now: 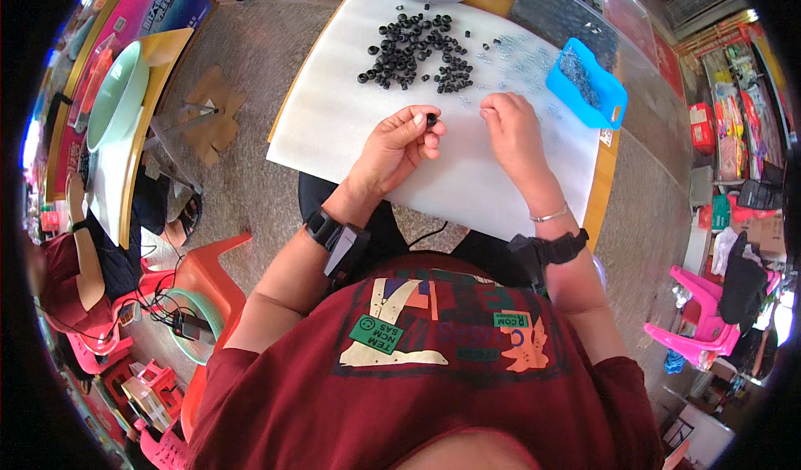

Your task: Assembling or sorting small blue and black plastic components on a white foam mat in a workshop setting.

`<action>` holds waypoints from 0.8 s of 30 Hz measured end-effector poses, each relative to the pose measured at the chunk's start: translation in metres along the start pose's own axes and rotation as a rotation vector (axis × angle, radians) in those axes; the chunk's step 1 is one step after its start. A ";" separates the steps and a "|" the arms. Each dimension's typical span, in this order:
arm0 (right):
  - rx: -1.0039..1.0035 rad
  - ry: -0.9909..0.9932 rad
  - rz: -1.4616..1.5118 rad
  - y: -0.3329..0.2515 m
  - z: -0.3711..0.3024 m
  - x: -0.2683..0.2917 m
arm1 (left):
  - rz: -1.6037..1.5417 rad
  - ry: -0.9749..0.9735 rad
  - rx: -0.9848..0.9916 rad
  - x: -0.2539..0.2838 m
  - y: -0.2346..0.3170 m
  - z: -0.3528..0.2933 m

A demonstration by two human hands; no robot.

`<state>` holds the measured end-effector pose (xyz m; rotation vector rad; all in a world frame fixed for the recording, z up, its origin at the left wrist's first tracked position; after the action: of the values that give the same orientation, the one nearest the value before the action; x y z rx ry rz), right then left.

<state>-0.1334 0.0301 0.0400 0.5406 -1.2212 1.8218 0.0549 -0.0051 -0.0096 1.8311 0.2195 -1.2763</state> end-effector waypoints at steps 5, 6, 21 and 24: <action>-0.253 0.006 0.564 -0.057 0.008 -0.002 | -0.035 -0.012 -0.028 0.001 -0.001 0.004; -0.240 -0.006 0.575 -0.062 0.007 -0.010 | -0.041 -0.028 -0.028 0.002 -0.001 0.005; 0.159 0.084 0.267 -0.054 -0.007 -0.007 | 0.030 0.060 -0.042 0.003 -0.001 0.001; -0.048 0.114 0.335 -0.043 0.005 -0.002 | -0.057 0.151 -0.129 0.005 0.010 -0.002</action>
<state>-0.0967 0.0311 0.0633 0.2084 -1.3339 2.0630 0.0644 -0.0116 -0.0080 1.8217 0.4296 -1.1360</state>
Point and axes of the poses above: each hand's wrist, its own z-axis towards the middle knuckle, its own x-axis out of the back of the hand, y = z × x, the point moved 3 cm from there along z, towards the middle knuckle, and after that the axes turned 3 degrees about y, right-handed, at the moved point
